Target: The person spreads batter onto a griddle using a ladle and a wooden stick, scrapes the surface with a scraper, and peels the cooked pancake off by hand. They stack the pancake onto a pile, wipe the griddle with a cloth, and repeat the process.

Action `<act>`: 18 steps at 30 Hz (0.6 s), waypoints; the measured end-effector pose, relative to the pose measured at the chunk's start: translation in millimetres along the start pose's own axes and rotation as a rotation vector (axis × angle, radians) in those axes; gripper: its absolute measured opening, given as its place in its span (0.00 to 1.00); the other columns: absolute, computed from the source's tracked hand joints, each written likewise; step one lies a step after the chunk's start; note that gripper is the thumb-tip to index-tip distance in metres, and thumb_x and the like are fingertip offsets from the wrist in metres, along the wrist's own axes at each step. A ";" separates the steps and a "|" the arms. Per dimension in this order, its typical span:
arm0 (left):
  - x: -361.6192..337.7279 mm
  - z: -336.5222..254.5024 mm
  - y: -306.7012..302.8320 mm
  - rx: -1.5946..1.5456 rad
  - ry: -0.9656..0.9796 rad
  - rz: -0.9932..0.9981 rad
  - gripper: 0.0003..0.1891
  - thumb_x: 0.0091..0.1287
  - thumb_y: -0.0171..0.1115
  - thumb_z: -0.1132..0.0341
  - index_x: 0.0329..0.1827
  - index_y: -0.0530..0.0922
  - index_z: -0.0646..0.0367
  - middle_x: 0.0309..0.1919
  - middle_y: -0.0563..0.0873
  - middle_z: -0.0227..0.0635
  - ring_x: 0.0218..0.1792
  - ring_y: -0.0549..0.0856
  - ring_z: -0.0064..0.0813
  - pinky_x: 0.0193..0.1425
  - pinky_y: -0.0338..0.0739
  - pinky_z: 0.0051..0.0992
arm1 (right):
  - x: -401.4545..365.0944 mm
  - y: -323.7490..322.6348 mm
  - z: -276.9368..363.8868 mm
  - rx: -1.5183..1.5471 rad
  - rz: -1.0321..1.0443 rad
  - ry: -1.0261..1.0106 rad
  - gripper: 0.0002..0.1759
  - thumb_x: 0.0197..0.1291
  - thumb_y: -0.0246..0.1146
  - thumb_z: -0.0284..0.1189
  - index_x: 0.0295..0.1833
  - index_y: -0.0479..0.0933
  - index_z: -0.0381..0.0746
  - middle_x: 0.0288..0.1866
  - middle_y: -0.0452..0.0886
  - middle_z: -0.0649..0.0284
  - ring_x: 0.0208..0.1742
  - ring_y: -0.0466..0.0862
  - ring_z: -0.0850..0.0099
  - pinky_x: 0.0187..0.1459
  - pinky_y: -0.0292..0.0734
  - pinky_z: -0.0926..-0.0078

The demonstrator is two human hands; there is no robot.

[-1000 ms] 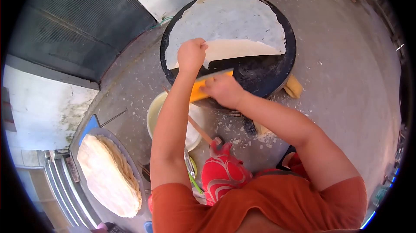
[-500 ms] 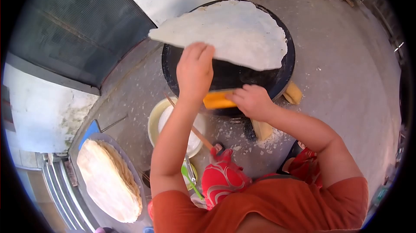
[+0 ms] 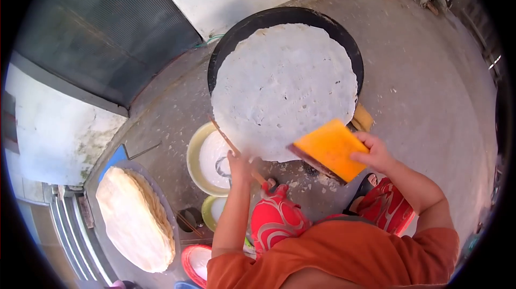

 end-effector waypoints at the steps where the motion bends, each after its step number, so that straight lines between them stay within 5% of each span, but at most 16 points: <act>1: 27.4 22.1 0.3 -0.081 -0.029 0.183 0.27 0.54 0.64 0.66 0.56 0.66 0.65 0.45 0.76 0.37 0.40 0.76 0.31 0.39 0.71 0.31 | -0.2 2.3 8.0 -0.004 0.006 -0.009 0.18 0.43 0.60 0.24 0.45 0.74 0.39 0.41 0.79 0.64 0.43 0.78 0.70 0.44 0.72 0.76; 2: 37.4 31.4 4.9 -0.160 -0.057 0.367 0.24 0.55 0.63 0.65 0.53 0.68 0.66 0.41 0.78 0.35 0.37 0.76 0.27 0.35 0.70 0.29 | 0.3 4.0 14.6 0.226 -0.010 0.055 0.17 0.45 0.59 0.24 0.45 0.74 0.37 0.42 0.78 0.65 0.43 0.78 0.71 0.45 0.71 0.76; 3: 16.2 -1.7 8.6 -0.198 -0.225 0.138 0.13 0.56 0.62 0.66 0.38 0.75 0.67 0.28 0.79 0.30 0.28 0.76 0.24 0.30 0.68 0.26 | -0.9 6.3 18.1 0.457 -0.026 0.118 0.17 0.46 0.57 0.23 0.46 0.74 0.36 0.42 0.78 0.67 0.44 0.77 0.72 0.46 0.71 0.76; 4: 25.4 -11.0 11.6 -0.204 -0.214 0.138 0.13 0.56 0.62 0.66 0.38 0.75 0.67 0.28 0.79 0.30 0.28 0.76 0.24 0.30 0.68 0.26 | -0.7 5.7 18.3 0.452 -0.021 0.108 0.17 0.46 0.57 0.23 0.46 0.74 0.36 0.42 0.78 0.67 0.44 0.77 0.72 0.46 0.71 0.76; 6: 45.6 -61.7 -2.6 0.367 0.307 -0.068 0.09 0.54 0.60 0.66 0.31 0.75 0.65 0.22 0.78 0.38 0.23 0.77 0.33 0.29 0.71 0.30 | 2.9 4.3 21.6 -0.284 0.034 -0.013 0.17 0.48 0.53 0.23 0.46 0.73 0.36 0.41 0.79 0.59 0.40 0.79 0.68 0.42 0.73 0.73; 7: 39.1 -104.0 -1.5 0.491 0.472 -0.120 0.09 0.54 0.59 0.66 0.28 0.76 0.65 0.21 0.78 0.39 0.23 0.77 0.34 0.30 0.71 0.30 | 3.6 8.6 30.4 -0.290 0.039 -0.025 0.17 0.48 0.53 0.23 0.46 0.73 0.36 0.41 0.79 0.59 0.40 0.79 0.68 0.42 0.73 0.73; 9: 20.7 -189.5 -0.9 0.620 0.781 -0.179 0.09 0.56 0.58 0.66 0.28 0.76 0.65 0.21 0.78 0.41 0.24 0.77 0.35 0.31 0.71 0.30 | 7.7 26.8 63.8 -0.913 -0.035 -0.229 0.17 0.50 0.55 0.26 0.48 0.73 0.36 0.40 0.79 0.56 0.38 0.80 0.61 0.41 0.73 0.71; 14: -68.3 -344.5 -24.8 0.419 1.094 0.136 0.04 0.56 0.57 0.78 0.34 0.76 0.65 0.25 0.78 0.36 0.26 0.77 0.25 0.33 0.71 0.20 | 48.6 64.0 132.9 -0.880 -0.221 -0.623 0.28 0.50 0.63 0.35 0.58 0.67 0.39 0.43 0.78 0.53 0.43 0.78 0.57 0.44 0.73 0.68; 18: -164.7 -402.5 -75.7 0.522 1.289 0.206 0.05 0.56 0.55 0.82 0.33 0.75 0.66 0.26 0.77 0.32 0.28 0.76 0.21 0.33 0.69 0.16 | 91.9 90.9 205.2 -0.746 -0.453 -0.780 0.39 0.45 0.68 0.35 0.64 0.60 0.44 0.53 0.73 0.51 0.52 0.76 0.60 0.48 0.71 0.72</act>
Point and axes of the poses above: each hand's wrist, its own x-axis towards the middle knuckle, its own y-axis out of the palm, z = x × y, the point moved 7 cm from there along x, towards the middle knuckle
